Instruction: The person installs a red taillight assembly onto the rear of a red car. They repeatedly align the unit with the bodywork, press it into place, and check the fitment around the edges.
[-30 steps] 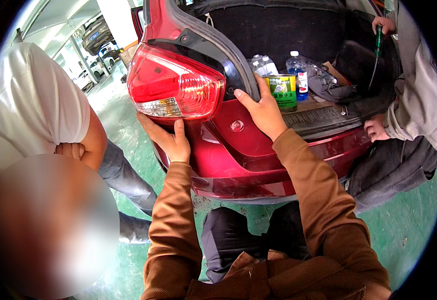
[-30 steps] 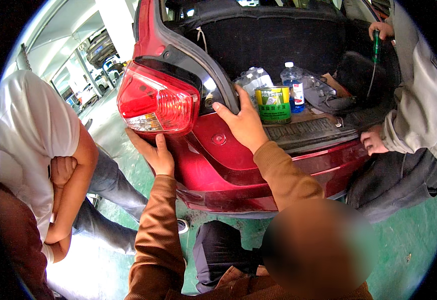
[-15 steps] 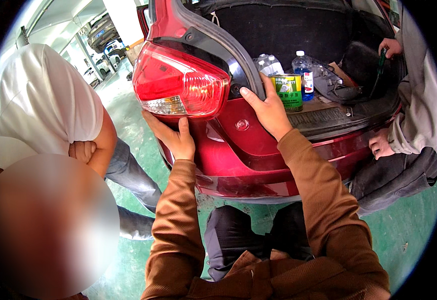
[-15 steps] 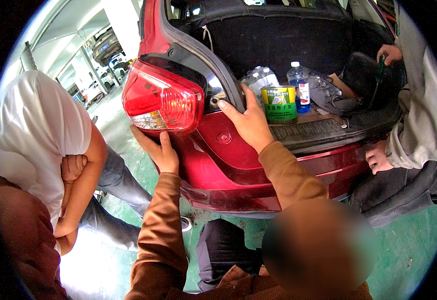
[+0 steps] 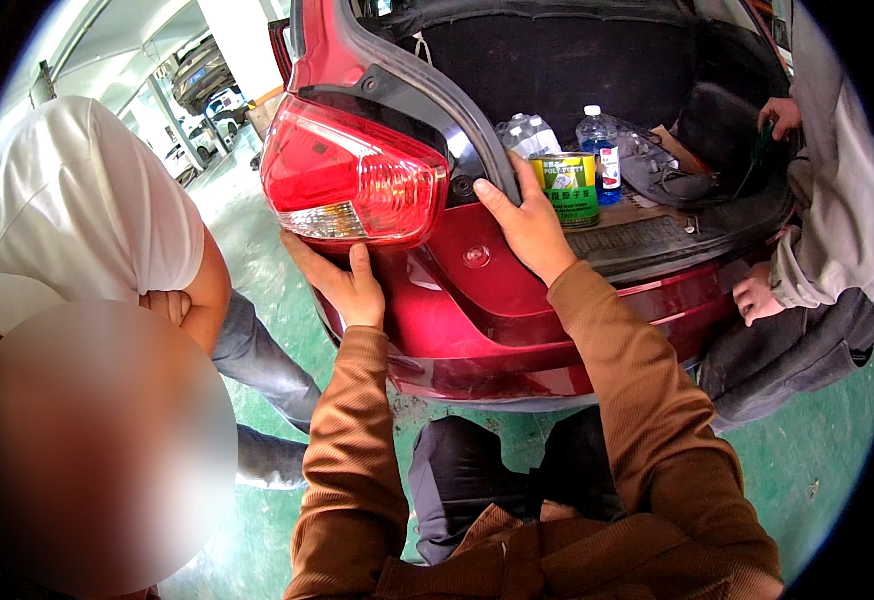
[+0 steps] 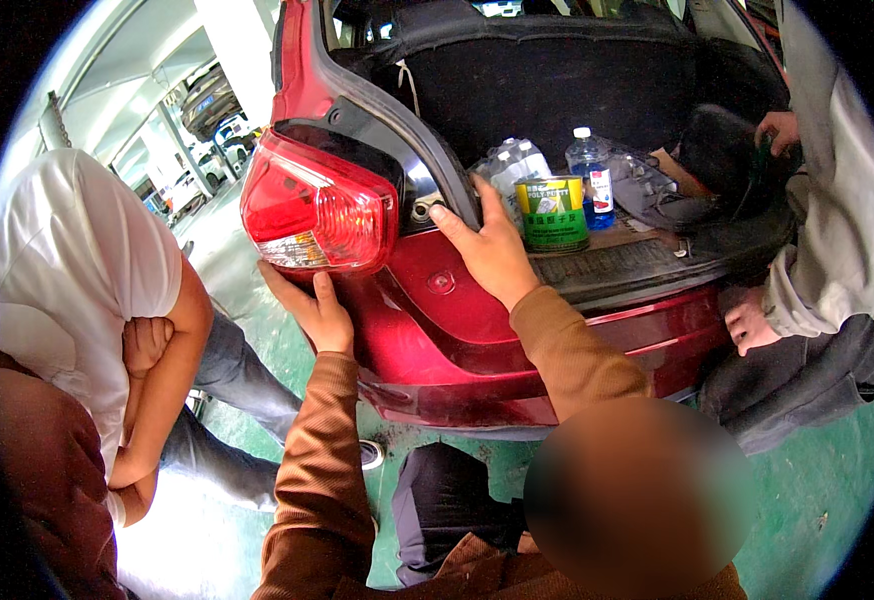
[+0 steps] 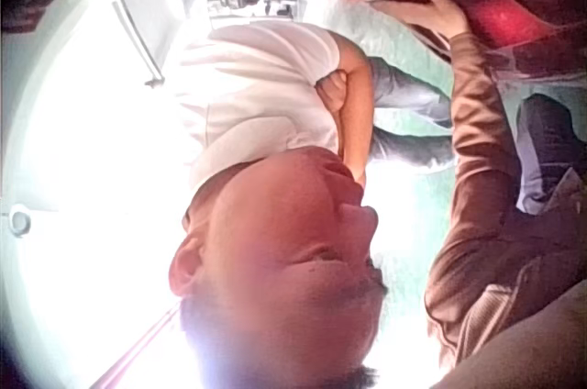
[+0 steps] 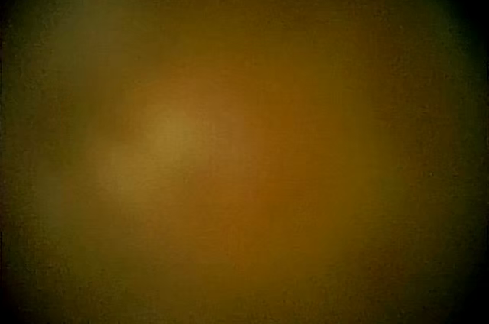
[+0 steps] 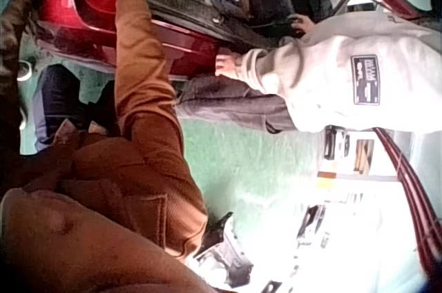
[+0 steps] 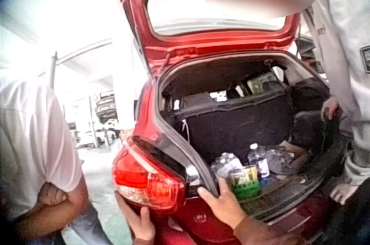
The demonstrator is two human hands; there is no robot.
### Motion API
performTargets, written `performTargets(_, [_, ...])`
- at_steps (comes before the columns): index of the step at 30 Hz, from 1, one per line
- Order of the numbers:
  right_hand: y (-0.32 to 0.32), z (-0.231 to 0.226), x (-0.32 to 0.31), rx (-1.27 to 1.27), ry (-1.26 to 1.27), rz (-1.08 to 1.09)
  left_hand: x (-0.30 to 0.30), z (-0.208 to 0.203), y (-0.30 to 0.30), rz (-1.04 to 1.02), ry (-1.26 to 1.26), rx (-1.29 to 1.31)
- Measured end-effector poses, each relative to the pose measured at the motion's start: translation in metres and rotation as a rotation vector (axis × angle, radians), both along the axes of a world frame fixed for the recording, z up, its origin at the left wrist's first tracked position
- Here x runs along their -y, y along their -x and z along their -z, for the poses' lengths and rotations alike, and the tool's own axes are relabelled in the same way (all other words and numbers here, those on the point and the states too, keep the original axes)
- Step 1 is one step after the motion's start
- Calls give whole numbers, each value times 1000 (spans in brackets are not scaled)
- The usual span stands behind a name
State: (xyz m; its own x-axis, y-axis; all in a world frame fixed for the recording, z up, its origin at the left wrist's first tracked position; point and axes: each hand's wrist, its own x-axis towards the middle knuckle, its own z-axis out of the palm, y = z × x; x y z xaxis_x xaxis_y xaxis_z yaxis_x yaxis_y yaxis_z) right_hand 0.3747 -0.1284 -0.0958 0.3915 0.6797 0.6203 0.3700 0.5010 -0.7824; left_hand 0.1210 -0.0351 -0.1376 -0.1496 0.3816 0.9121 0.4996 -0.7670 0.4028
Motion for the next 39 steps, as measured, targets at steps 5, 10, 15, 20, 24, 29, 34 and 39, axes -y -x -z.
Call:
performTargets(5, [-2, 0, -5, 39, -8, 20, -1, -3, 0, -37, 7, -18])
performTargets(10, [-3, 6, -12, 27, -44, 20, -4, 1, 1, 0, 16, 18])
performTargets(15, [-2, 6, -9, 29, -12, 56, -1, 1, -2, -28, 9, 4])
performTargets(20, [1, 6, -9, -22, -20, -10, 0, 1, 2, -44, 7, 0])
performTargets(24, [-5, 9, -12, -19, -80, -27, -2, 0, -2, -25, -6, 12])
performTargets(29, [-2, 9, -12, -11, -64, -23, -1, 3, 0, -24, -2, 9])
performTargets(34, [-4, 8, -8, 8, -77, 4, 1, 1, -3, 0, 8, 31])
performTargets(39, [0, 3, -3, -14, -72, -23, -1, 3, -1, -26, 9, 17])
